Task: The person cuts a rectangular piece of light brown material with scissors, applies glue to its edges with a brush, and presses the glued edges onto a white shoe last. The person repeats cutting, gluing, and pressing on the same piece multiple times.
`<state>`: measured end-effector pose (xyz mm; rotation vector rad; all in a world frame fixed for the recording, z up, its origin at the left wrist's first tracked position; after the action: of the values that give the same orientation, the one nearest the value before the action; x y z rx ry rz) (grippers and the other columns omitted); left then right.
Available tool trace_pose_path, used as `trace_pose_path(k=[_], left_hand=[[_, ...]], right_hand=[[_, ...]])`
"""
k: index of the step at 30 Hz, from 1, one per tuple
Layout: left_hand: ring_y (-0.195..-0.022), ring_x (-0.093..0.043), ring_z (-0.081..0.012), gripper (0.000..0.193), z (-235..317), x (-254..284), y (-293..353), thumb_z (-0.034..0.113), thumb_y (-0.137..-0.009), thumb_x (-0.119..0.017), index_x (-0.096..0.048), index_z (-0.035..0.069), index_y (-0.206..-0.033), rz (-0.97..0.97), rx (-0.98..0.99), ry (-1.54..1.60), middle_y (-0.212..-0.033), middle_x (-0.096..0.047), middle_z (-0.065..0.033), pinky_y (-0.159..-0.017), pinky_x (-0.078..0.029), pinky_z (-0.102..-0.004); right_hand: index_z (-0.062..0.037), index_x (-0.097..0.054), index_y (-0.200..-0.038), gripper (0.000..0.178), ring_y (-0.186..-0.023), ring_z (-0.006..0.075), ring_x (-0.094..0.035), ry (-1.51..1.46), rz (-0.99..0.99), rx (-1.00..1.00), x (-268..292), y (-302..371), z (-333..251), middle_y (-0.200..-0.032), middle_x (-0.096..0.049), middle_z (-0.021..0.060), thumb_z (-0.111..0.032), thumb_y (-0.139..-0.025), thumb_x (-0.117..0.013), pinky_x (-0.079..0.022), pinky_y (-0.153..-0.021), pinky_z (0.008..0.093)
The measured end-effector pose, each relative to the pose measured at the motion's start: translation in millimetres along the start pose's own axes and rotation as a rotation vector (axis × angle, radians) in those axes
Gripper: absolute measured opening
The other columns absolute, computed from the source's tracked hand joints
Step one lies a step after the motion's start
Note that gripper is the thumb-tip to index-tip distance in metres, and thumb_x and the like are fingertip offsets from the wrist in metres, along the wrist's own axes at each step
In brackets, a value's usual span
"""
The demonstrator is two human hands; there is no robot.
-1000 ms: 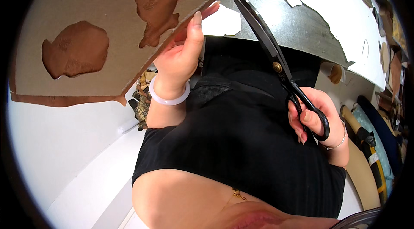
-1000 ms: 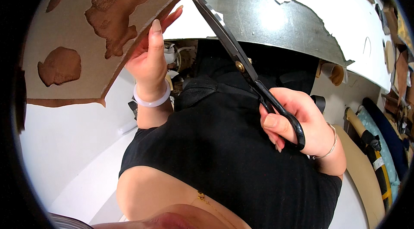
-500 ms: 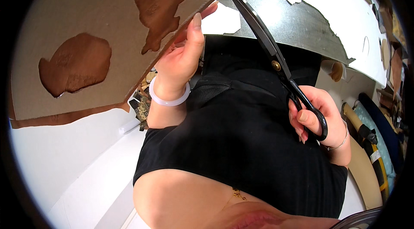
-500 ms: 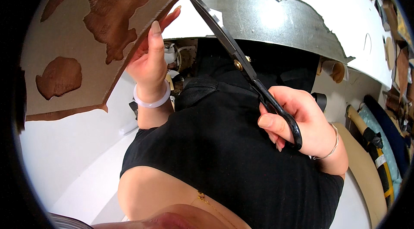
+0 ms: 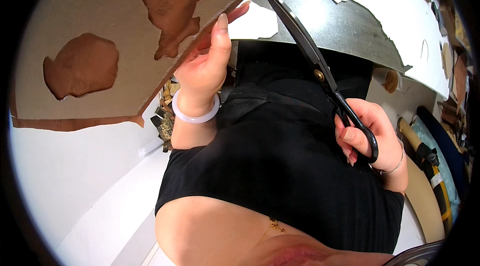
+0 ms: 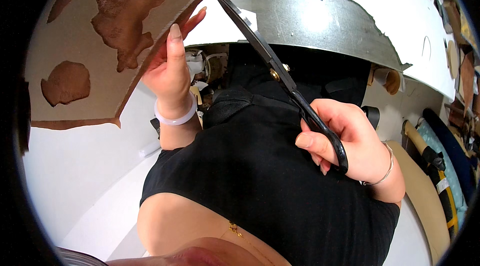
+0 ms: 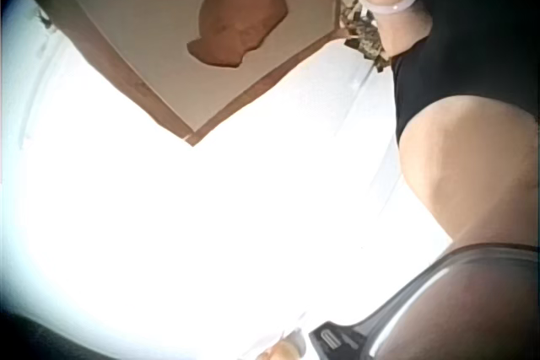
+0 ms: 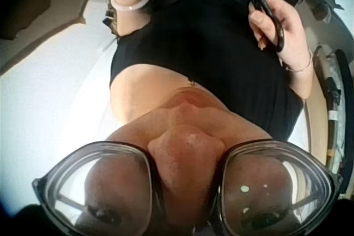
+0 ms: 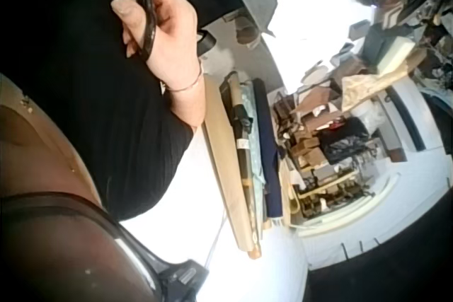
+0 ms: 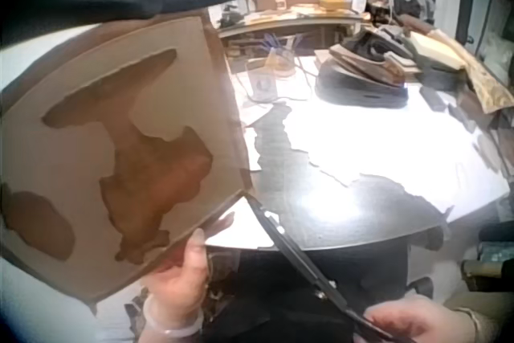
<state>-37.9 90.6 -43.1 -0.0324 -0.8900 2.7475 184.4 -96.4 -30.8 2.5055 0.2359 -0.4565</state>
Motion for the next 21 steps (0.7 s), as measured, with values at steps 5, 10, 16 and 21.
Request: trace_pose_path(k=[5,10,16,21], left_hand=[[-0.116,-0.066,-0.0314,0.046,3,-11,-14,-0.007,-0.097,-0.060,-0.046,-0.005,-0.141,0.001,-0.010,0.150,-0.130,-0.061,-0.0218,-0.099,-0.058,-0.0482],[-0.118,-0.066,-0.0324,0.046,21,-27,-31,-0.008,-0.098,-0.055,-0.042,-0.007,-0.142,-0.112,-0.151,0.178,-0.136,-0.057,-0.0221,-0.099,-0.061,-0.0536],[-0.117,-0.067,-0.0336,0.047,20,-28,-30,-0.009,-0.098,-0.054,-0.041,-0.006,-0.143,-0.087,-0.136,0.250,-0.137,-0.057,-0.0228,-0.099,-0.061,-0.0531],[-0.118,-0.066,-0.0351,0.048,20,-28,-31,-0.009,-0.098,-0.054,-0.040,-0.006,-0.144,-0.095,-0.164,0.231,-0.139,-0.055,-0.0234,-0.099,-0.061,-0.0528]], right_hand=[[-0.0030,-0.054,-0.087,0.043,-0.045,0.0089,-0.052,0.045,0.044,-0.013,1,1,1,-0.061,-0.056,0.0032,-0.040,-0.093,-0.076,-0.042,-0.043,0.0222],[-0.0029,-0.055,-0.087,0.046,-0.045,0.0089,-0.053,0.048,0.058,-0.024,1,2,2,-0.062,-0.056,0.0033,-0.043,-0.091,-0.078,-0.043,-0.044,0.0218],[-0.0027,-0.057,-0.087,0.053,-0.046,0.0091,-0.055,0.034,0.066,0.000,1,1,1,-0.063,-0.057,0.0033,-0.050,-0.086,-0.081,-0.044,-0.044,0.0213],[-0.0025,-0.057,-0.087,0.055,-0.047,0.0090,-0.055,0.033,0.068,-0.015,2,2,0,-0.063,-0.057,0.0033,-0.051,-0.085,-0.082,-0.044,-0.045,0.0212]])
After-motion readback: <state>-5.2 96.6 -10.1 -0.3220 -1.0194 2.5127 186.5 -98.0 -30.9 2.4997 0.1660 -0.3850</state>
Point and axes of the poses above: each hand's wrist, its own y-axis away from the middle knuckle, its own x-axis out of the back of the hand, z = x × y, the point moved 7 cm from there along -y, towards the middle knuckle
